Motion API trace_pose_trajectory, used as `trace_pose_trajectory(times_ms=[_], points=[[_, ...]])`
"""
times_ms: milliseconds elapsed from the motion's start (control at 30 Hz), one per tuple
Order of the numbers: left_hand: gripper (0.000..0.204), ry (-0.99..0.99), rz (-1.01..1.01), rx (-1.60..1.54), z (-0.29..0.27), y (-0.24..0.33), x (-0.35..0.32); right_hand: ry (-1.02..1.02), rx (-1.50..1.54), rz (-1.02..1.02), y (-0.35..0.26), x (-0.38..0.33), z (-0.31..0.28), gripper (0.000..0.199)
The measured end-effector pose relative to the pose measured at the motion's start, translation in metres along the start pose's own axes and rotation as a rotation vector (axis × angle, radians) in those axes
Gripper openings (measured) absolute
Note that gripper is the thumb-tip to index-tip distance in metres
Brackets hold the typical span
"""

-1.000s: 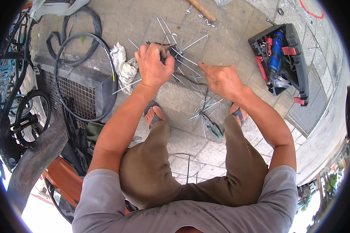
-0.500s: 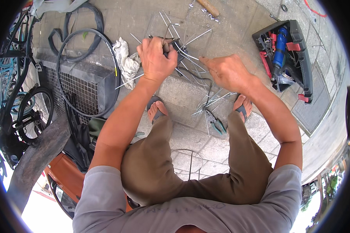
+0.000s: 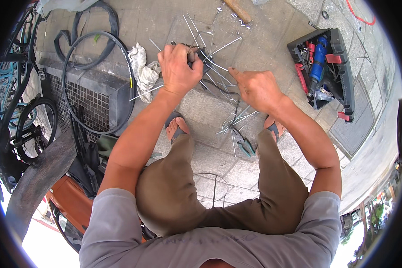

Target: The person inserts and secures metal spokes into a bicycle hub while sitting on the ground. They use pliers to bend and tighten the spoke ends, repeatedly adjusting the hub and spokes throughout the process.

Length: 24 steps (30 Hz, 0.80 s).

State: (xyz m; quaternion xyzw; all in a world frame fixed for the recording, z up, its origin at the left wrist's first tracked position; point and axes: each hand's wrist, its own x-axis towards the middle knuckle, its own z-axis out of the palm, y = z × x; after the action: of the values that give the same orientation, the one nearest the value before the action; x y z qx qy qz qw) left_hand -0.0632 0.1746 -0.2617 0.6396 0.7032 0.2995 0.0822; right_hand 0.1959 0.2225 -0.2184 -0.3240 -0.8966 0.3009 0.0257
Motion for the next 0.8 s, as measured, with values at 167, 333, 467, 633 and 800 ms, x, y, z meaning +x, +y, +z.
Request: trace_pose_trajectory(times_ms=[167,333,467,633,800], points=[[0.018,-0.01,0.005,0.03,-0.001,-0.003,-0.006,-0.02,0.061,-0.048,0.005,0.008,-0.007,0.038],[0.018,0.002,-0.009,0.029,-0.002,-0.005,-0.004,-0.113,0.026,-0.153,0.024,0.035,-0.039,0.038],[0.019,-0.022,0.015,0.008,0.001,-0.001,-0.001,0.139,0.052,-0.007,-0.001,-0.006,0.011,0.041],[0.018,-0.004,-0.002,0.018,0.0,-0.004,-0.006,-0.013,0.019,-0.096,0.007,0.009,-0.008,0.042],[0.018,0.013,0.002,0.02,-0.003,-0.003,0.001,-0.031,-0.015,-0.095,0.013,0.019,-0.025,0.044]])
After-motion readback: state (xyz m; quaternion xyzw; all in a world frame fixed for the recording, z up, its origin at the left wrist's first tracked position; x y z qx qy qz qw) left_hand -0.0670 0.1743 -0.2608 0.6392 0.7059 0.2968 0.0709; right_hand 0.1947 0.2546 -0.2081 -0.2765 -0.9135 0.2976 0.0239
